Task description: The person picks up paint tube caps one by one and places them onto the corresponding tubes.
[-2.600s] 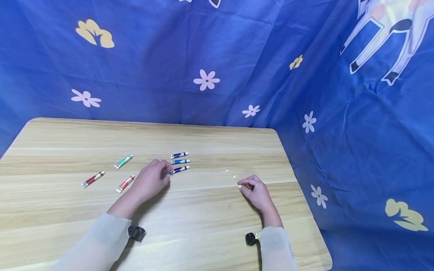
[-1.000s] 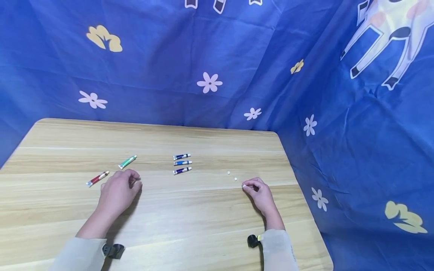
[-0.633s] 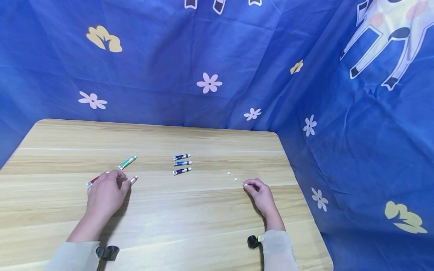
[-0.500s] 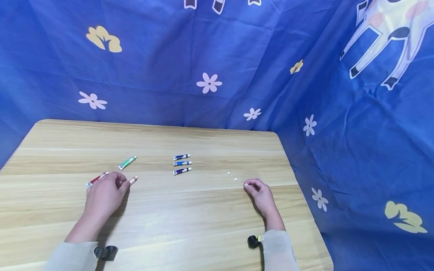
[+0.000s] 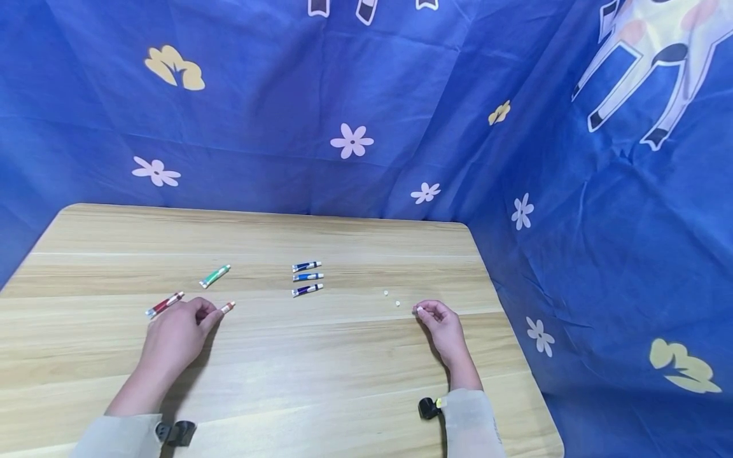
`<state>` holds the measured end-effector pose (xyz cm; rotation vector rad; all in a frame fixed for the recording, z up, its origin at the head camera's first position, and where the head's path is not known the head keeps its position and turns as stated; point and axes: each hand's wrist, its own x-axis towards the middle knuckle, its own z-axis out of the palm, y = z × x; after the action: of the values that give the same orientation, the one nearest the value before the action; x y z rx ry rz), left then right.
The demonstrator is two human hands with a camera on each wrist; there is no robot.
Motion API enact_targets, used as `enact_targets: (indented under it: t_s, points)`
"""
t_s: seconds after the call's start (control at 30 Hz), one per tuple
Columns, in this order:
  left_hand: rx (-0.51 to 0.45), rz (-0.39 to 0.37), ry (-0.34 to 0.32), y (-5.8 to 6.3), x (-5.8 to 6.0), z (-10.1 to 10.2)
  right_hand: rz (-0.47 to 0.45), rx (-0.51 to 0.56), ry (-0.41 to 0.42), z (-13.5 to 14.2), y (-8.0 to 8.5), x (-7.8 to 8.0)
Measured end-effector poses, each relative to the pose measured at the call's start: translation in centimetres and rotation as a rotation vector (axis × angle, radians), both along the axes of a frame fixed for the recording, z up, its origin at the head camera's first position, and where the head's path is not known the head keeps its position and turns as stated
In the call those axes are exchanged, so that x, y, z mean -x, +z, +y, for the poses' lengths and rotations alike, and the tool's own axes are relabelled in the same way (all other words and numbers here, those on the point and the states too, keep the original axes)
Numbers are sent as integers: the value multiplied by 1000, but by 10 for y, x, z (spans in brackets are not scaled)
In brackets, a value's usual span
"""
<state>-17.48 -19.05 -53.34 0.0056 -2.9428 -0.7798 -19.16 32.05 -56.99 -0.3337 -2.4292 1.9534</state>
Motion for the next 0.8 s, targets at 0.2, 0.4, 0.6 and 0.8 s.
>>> enact_targets:
  t_s: [0.2,0.4,0.6,0.8]
  points:
    - [-51,-29,14,0,-4,0,4,52,-14,-1,0,0]
    - [-100,-49,50,2,-11,-2,-18,89,-27,-3,2,-2]
    - [-184,-102,74,12,-21,2,-6,87,-44,-3,2,-2]
    - [-280,-177,99,19,-31,7,14,118,-74,-2,0,-2]
